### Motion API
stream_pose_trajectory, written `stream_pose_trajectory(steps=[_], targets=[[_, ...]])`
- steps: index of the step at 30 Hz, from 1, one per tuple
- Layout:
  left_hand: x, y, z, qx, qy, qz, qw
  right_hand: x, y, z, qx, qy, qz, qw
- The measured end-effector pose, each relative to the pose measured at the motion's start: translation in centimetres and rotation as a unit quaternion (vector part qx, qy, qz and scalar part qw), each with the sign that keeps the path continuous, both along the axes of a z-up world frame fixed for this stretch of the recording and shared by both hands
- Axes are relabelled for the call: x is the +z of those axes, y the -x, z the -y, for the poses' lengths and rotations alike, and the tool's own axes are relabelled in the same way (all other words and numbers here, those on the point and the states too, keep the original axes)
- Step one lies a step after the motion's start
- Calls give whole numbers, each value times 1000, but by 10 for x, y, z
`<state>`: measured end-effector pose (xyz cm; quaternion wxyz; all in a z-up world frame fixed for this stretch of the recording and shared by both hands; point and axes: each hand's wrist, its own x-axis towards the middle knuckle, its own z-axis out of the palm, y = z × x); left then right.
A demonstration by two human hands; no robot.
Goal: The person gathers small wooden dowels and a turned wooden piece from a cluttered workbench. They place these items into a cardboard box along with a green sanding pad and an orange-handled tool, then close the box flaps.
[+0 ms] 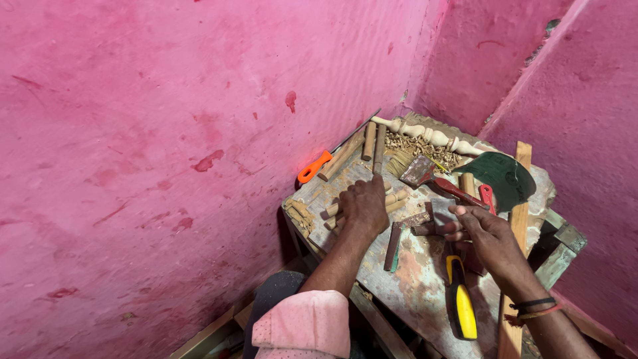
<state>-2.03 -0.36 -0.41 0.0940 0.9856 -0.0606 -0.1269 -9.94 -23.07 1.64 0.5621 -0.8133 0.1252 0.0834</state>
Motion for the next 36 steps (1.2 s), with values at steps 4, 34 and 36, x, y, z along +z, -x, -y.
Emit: stream_pose_trajectory(steps=[4,34,36], targets=[[-10,-7,0,9,2,-9,1000,-2,2,-1,-1,-7,-3,1000],[21,66,104,131,935,-71,321,-1,21,-43,-250,-533,113,801],[26,84,114,125,939,-71,312,-5,20,-39,-260,-532,147,793]])
